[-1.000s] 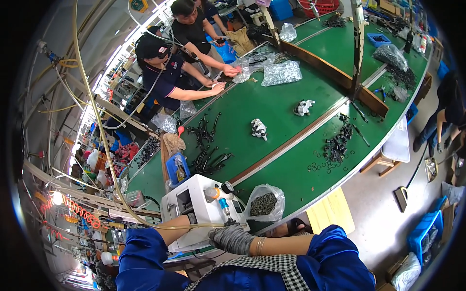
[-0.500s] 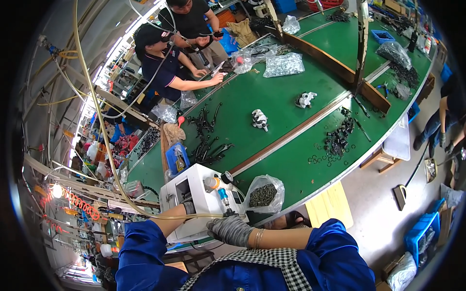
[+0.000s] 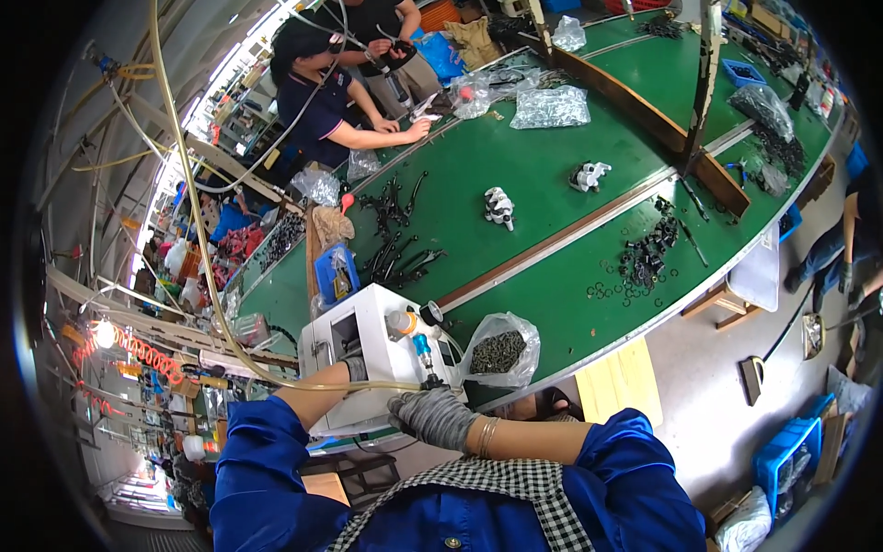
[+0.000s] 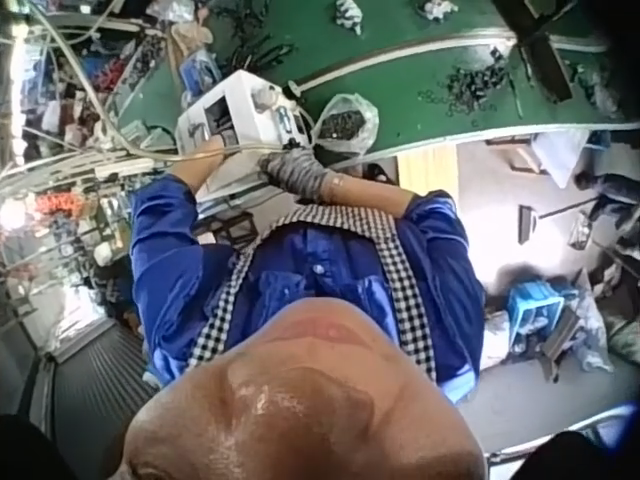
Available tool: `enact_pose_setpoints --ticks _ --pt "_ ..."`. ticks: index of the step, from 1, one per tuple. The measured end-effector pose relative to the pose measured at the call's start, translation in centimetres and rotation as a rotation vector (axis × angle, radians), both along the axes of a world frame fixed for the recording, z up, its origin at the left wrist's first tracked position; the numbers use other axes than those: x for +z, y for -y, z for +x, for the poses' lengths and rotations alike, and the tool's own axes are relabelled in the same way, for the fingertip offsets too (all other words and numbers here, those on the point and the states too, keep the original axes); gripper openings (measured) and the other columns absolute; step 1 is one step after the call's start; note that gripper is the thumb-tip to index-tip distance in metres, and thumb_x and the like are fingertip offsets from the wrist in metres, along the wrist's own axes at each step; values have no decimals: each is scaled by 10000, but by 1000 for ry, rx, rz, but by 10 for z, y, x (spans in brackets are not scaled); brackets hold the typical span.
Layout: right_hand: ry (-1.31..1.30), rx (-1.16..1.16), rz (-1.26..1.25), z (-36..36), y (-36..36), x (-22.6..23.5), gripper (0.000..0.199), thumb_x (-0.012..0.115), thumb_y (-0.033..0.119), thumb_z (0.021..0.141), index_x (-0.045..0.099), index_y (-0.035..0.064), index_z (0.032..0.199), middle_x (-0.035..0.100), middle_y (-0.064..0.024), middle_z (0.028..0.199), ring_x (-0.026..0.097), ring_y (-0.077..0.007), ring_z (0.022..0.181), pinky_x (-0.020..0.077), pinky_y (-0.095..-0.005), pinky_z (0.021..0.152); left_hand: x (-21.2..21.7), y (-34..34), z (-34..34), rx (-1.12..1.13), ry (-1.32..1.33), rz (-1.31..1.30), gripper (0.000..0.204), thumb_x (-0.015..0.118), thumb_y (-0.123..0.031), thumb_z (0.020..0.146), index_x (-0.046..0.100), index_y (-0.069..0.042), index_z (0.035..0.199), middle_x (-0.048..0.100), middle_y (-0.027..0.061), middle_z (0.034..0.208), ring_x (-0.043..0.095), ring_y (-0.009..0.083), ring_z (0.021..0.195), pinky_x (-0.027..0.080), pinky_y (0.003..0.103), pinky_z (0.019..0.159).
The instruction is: Packaging small electronic or mechanical parts using an automated sealing machine on an assembly line.
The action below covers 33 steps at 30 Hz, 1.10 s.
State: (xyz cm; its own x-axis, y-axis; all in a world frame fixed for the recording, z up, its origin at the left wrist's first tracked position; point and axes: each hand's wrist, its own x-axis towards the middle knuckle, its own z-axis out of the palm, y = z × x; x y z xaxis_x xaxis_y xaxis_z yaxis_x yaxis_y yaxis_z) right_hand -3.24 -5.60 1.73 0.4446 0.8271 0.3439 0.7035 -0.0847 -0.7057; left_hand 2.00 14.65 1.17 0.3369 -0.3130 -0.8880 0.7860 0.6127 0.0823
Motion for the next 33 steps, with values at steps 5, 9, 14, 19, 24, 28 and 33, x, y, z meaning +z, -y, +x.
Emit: enact_pose_setpoints --ticks 5,9,14,19,24,28,33 --pt "15 12 -88 4 1 5 221 529 299 888 569 83 888 650 -115 817 661 -294 706 522 -425 614 10 -8 2 87 -75 -30 243 553 -164 915 556 -109 1152 630 128 1003 610 170 890 477 327 823" --pt "48 46 -242 3 1 17 245 504 311 904 567 74 896 649 -123 815 660 -300 703 522 -428 604 18 0 15 231 -177 -76 267 551 -166 915 548 -111 1176 628 139 1022 609 172 913 474 328 843" --pt "33 12 -119 5 -9 1 229 523 302 895 563 78 869 641 -125 766 648 -303 666 513 -421 579 35 -20 4 397 -258 -127 296 549 -168 914 538 -114 1206 626 153 1046 609 175 942 470 329 868" --pt "27 10 -124 1 -13 2 214 562 288 876 555 76 844 629 -127 731 636 -311 659 503 -425 577 43 -20 3 494 -318 -172 326 546 -170 914 528 -117 1235 623 166 1070 608 177 971 466 330 893" --pt "-11 -7 -157 -1 -12 6 213 588 275 859 552 67 837 625 -129 729 634 -317 671 505 -426 601 50 -17 -5 533 -367 -207 357 543 -173 913 517 -120 1265 620 180 1094 607 180 999 462 331 917" --pt "-18 12 -167 1 -11 9 206 598 263 845 552 63 835 626 -128 732 636 -317 675 506 -418 611 57 -14 3 555 -411 -230 381 541 -174 912 509 -122 1288 618 190 1113 606 182 1022 459 331 937" --pt "-28 12 -199 -2 -13 10 210 623 265 811 550 68 829 627 -126 747 640 -313 699 507 -413 623 71 -30 8 596 -473 -258 411 539 -177 912 499 -125 1318 616 204 1137 605 184 1051 455 332 962"
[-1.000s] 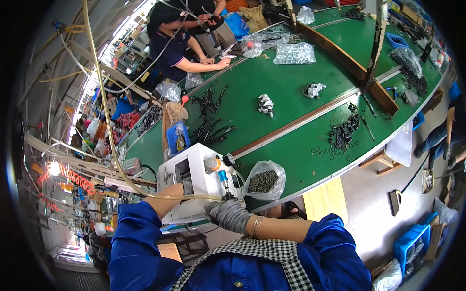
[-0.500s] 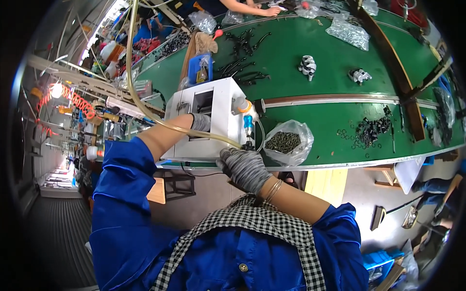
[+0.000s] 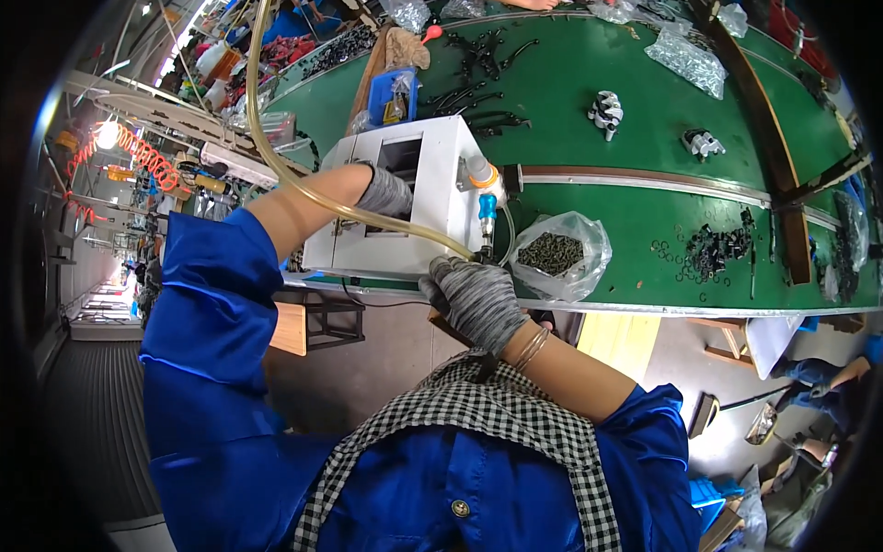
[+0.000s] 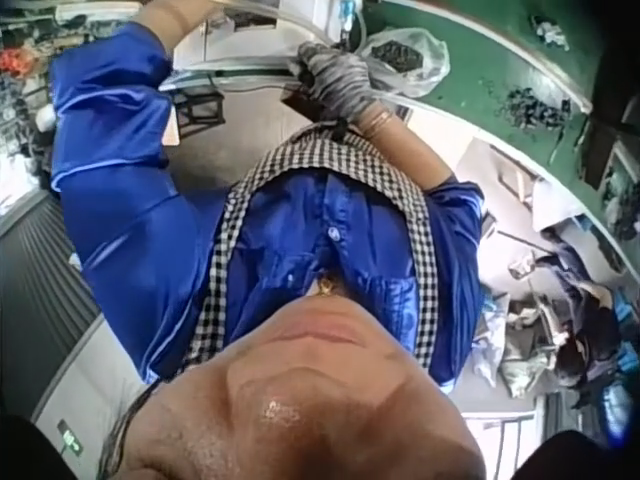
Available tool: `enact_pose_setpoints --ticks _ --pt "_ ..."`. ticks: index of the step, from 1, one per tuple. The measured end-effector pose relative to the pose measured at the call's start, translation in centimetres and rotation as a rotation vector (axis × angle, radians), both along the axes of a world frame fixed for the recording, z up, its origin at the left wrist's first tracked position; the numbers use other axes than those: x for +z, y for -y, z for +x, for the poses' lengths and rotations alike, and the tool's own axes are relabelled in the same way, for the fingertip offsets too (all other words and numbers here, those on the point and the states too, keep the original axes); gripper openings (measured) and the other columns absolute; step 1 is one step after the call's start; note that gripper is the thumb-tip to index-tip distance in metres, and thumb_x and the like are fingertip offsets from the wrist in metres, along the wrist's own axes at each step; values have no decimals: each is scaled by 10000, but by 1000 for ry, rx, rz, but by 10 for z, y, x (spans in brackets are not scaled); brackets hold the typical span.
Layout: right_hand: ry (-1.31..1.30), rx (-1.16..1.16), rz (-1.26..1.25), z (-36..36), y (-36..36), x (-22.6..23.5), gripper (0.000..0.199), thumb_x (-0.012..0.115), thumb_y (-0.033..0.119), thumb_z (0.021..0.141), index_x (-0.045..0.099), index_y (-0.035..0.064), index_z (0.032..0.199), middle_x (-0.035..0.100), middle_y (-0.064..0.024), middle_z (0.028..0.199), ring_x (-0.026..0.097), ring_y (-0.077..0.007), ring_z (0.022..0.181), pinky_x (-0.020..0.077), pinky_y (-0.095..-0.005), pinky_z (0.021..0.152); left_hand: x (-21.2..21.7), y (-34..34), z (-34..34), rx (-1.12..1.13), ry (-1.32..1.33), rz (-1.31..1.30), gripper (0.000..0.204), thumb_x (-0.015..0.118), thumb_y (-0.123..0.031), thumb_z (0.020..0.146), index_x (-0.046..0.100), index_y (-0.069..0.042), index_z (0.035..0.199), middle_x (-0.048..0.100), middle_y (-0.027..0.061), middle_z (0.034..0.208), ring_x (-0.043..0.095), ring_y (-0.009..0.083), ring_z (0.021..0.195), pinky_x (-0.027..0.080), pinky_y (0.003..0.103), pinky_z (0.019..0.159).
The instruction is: Packaging small electronic or mechanical parts using an automated sealing machine on an assembly line.
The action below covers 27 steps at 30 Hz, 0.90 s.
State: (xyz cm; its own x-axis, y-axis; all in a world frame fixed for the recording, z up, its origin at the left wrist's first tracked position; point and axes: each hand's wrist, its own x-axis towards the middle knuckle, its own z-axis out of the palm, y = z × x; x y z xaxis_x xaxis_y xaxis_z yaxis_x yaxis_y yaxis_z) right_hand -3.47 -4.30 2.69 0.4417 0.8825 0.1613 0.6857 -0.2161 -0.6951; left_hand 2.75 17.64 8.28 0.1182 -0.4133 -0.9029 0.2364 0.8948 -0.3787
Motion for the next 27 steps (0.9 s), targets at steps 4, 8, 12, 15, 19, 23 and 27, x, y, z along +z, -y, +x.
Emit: enact_pose_setpoints --ticks 4,8,12,15,19,23,27 --pt "6 -4 12 2 0 -5 199 630 253 793 547 75 829 626 -124 762 643 -308 726 507 -406 637 7 -2 0 19 -49 -35 436 536 -178 911 491 -128 1342 614 215 1156 604 186 1074 452 333 981" --pt "17 -33 106 3 0 -9 214 611 259 857 567 62 787 595 -152 644 622 -324 615 504 -407 571 -54 -34 19 -120 90 57 405 515 -203 925 509 -127 1323 619 179 1145 606 179 1059 458 328 962" --pt "-20 -26 98 2 1 -2 234 609 272 862 564 55 787 586 -152 628 615 -326 604 496 -410 566 -133 -68 42 -397 404 275 352 474 -252 953 549 -126 1273 631 103 1113 611 163 1019 470 317 915" --pt "-27 -16 4 -2 -3 3 174 607 231 823 546 69 830 626 -130 748 638 -313 710 506 -415 639 -181 -105 44 -591 633 461 338 443 -289 973 579 -125 1236 640 47 1089 614 151 988 479 309 879" --pt "-15 -26 24 -3 -4 -3 195 585 252 860 549 63 827 626 -137 726 634 -320 682 505 -423 625 -185 -115 33 -648 704 513 320 456 -269 971 596 -102 1205 651 44 1081 632 160 909 502 343 818" --pt "-19 -64 5 0 1 -3 223 565 277 883 550 61 830 624 -142 714 631 -325 669 505 -429 615 -94 -71 17 -765 525 457 286 529 -196 923 607 -57 1160 662 122 1093 659 206 825 527 414 757" --pt "5 -61 1 -2 0 -2 240 556 291 890 550 59 829 622 -142 713 631 -323 672 506 -428 619 6 -32 -2 -1791 247 794 297 550 -259 861 677 -51 1031 666 150 1076 640 243 966 494 391 809"
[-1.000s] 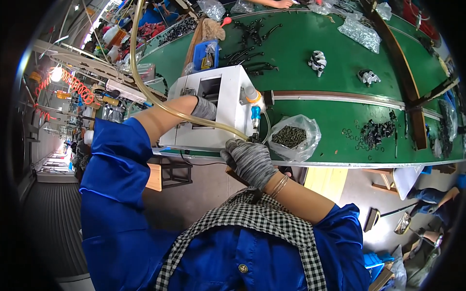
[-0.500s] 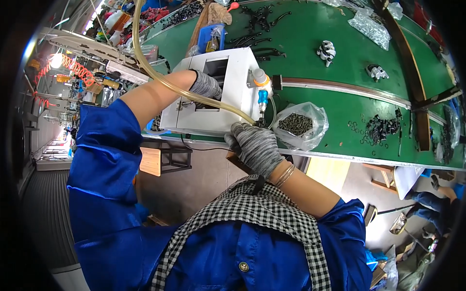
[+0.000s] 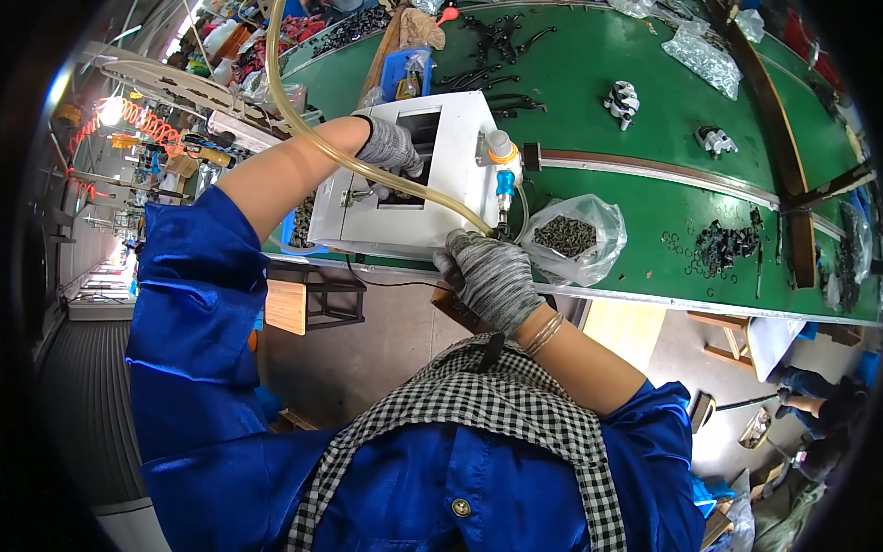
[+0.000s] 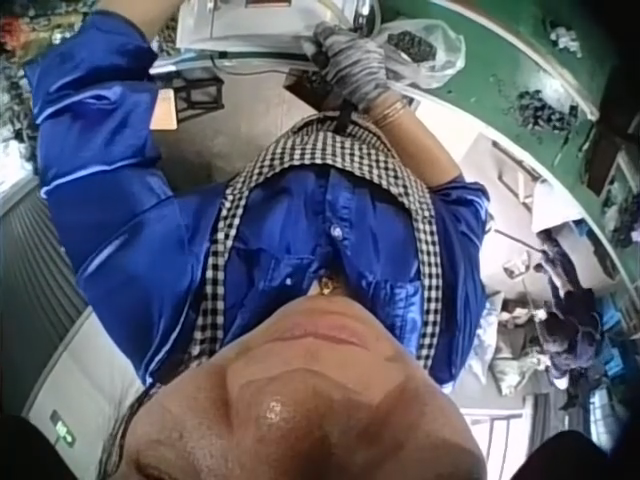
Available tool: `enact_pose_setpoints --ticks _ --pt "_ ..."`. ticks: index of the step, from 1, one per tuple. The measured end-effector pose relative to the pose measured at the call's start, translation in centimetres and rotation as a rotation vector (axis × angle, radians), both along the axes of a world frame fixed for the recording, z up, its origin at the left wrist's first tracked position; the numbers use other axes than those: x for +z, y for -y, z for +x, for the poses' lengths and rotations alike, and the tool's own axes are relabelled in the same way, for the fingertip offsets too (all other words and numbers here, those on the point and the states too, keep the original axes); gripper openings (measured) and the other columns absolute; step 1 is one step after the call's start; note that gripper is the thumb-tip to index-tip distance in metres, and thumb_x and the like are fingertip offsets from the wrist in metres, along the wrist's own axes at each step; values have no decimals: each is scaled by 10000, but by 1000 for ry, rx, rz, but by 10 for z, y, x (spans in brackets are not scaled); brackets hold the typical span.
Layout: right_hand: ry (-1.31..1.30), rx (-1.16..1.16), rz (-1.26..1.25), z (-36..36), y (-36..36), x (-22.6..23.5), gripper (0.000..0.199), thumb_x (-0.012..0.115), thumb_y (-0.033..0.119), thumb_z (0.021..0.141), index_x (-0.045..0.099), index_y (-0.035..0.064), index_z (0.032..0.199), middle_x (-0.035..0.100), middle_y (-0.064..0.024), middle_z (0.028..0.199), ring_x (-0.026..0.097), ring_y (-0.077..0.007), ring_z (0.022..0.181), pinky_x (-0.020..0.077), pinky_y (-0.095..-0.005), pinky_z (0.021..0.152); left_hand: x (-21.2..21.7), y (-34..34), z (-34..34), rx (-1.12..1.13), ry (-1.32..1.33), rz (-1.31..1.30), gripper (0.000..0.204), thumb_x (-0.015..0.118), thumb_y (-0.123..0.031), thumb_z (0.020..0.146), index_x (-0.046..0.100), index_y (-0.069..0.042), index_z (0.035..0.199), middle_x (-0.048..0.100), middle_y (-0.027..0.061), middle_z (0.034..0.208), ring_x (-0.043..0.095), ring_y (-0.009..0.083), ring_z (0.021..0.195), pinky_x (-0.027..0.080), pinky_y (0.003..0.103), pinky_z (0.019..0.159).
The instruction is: Packaging small electronic or mechanical parts using an automated sealing machine on an assembly line.
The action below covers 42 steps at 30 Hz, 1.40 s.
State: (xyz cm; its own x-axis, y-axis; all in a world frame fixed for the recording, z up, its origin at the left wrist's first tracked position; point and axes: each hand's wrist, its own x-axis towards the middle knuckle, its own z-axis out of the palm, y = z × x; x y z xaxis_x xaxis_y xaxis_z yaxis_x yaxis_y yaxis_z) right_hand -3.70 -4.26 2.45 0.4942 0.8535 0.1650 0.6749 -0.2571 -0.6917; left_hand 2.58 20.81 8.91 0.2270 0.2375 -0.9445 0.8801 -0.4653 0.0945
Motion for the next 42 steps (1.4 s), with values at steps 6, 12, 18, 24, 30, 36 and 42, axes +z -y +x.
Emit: enact_pose_setpoints --ticks 6,12,18,24,30,36,42 --pt "-10 9 23 -3 -1 3 240 553 290 891 549 57 835 618 -140 707 630 -324 670 506 -427 621 42 3 -15 -817 38 247 273 458 -199 961 622 -50 1121 680 109 993 666 177 744 561 356 732" --pt "11 4 19 -4 -2 6 235 559 284 888 549 54 840 617 -141 709 628 -325 673 507 -428 626 46 -41 -59 -414 340 -156 259 529 -266 920 665 -46 933 669 82 798 660 156 691 558 286 587" --pt "-1 -4 -4 -2 0 4 239 563 288 887 549 53 844 615 -141 705 627 -321 666 508 -423 619 76 -15 -91 116 428 -179 288 610 -313 873 649 -32 923 670 79 792 665 173 687 560 296 564" --pt "-202 37 18 0 15 15 272 544 312 910 546 41 905 629 -131 738 630 -327 666 511 -412 602 96 12 -161 520 571 -437 332 644 -300 870 634 -16 1042 656 79 784 644 154 677 545 273 553" --pt "-1040 -165 443 -3 61 52 371 512 375 937 558 27 1056 626 -66 779 614 -212 629 494 -324 560 92 103 -157 269 693 -457 311 624 -289 888 598 4 993 648 80 741 631 144 585 513 260 486" --pt "-603 -371 543 51 83 -1 514 448 488 958 597 22 1114 624 -43 859 546 -64 645 459 -209 585 43 179 -80 31 820 -338 301 575 -288 920 561 13 925 648 83 727 629 153 546 515 245 467" --pt "-880 -584 364 80 73 -10 434 489 440 947 663 46 887 633 -63 696 587 -155 631 479 -288 598 -8 203 -37 182 854 -256 302 556 -274 932 540 26 958 641 110 744 617 150 513 489 251 427"
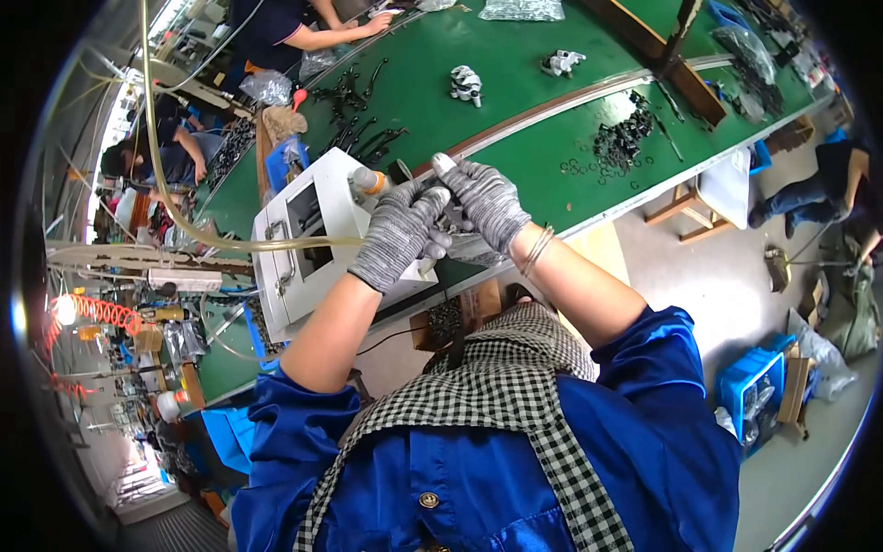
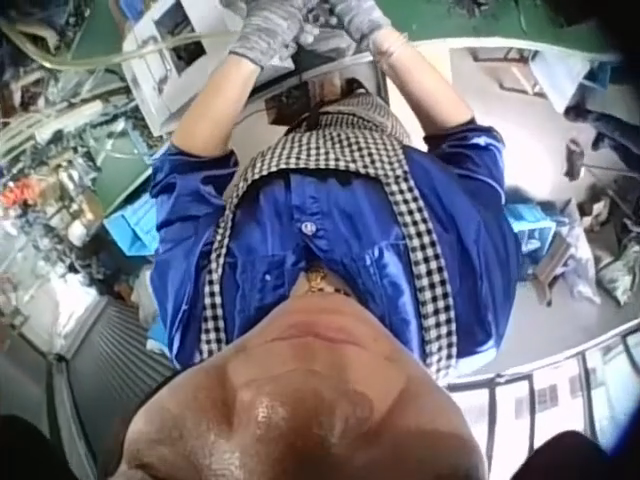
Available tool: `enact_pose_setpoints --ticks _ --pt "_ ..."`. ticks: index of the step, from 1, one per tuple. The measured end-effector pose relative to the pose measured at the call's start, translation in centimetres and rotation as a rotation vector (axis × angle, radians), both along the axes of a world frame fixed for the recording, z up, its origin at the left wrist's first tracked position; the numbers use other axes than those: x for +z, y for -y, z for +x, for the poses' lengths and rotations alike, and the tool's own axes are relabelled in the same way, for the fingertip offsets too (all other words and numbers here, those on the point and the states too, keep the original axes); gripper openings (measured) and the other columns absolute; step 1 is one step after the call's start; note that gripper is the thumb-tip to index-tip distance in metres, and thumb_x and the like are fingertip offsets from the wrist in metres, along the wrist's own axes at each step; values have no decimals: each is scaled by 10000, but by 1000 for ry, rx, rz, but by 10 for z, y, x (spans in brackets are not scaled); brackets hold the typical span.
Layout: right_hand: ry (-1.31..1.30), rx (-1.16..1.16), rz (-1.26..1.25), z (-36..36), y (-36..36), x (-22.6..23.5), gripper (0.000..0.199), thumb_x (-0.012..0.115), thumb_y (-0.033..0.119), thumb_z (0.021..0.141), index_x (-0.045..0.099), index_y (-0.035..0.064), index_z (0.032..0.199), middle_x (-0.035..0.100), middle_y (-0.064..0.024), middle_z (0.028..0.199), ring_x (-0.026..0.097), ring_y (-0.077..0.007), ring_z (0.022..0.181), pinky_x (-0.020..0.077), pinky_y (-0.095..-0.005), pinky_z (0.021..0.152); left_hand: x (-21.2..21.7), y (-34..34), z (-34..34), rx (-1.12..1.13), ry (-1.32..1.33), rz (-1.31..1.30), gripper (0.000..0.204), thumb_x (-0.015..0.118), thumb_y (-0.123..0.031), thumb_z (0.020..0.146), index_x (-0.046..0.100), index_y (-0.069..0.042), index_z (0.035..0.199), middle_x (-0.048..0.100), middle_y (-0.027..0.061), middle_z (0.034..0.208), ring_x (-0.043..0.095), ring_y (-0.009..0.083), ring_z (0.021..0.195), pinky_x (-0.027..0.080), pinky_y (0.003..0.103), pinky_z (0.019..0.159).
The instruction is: Packaging small electronic or mechanical parts using an automated sealing machine on an assembly line.
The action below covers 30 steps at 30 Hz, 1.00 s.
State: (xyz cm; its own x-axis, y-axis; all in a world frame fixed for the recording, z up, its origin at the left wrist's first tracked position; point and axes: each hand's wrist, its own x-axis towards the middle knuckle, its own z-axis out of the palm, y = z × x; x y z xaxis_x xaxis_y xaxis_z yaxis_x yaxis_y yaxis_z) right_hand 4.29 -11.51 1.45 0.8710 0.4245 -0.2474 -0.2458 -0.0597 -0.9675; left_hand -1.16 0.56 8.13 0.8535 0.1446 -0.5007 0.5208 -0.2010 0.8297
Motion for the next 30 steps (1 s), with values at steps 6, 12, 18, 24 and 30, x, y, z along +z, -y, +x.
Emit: enact_pose_setpoints --ticks 6,12,18,24,30 --pt "293 -202 -191 8 -6 -29 405 523 383 941 675 42 782 642 -72 699 567 -175 642 473 -326 664 -40 -7 4 -132 334 337 302 572 -294 913 554 -8 1008 628 149 820 632 233 659 506 374 549" --pt "228 -280 -274 -5 -9 -27 439 446 433 948 683 78 843 663 -157 864 622 -316 778 483 -366 738 -69 -9 16 11 246 259 296 594 -309 896 541 -18 906 624 153 782 628 250 628 502 377 528" --pt "80 -263 -113 -4 -5 -42 420 469 405 960 657 58 819 639 -88 673 578 -196 561 463 -334 554 -35 10 10 88 126 57 264 557 -293 921 571 -30 902 622 68 657 552 138 442 430 278 377" --pt "-416 -198 354 15 -10 -66 403 494 389 954 601 71 731 597 -47 623 515 -173 448 396 -307 411 -18 17 24 52 134 158 230 560 -244 922 529 -25 860 614 76 666 577 139 445 452 273 364" --pt "-471 -371 199 5 -12 -12 400 525 416 935 559 85 714 567 -58 603 522 -186 471 404 -318 426 -52 15 31 -19 358 575 229 575 -218 896 518 -3 841 625 144 695 620 250 550 489 361 479"
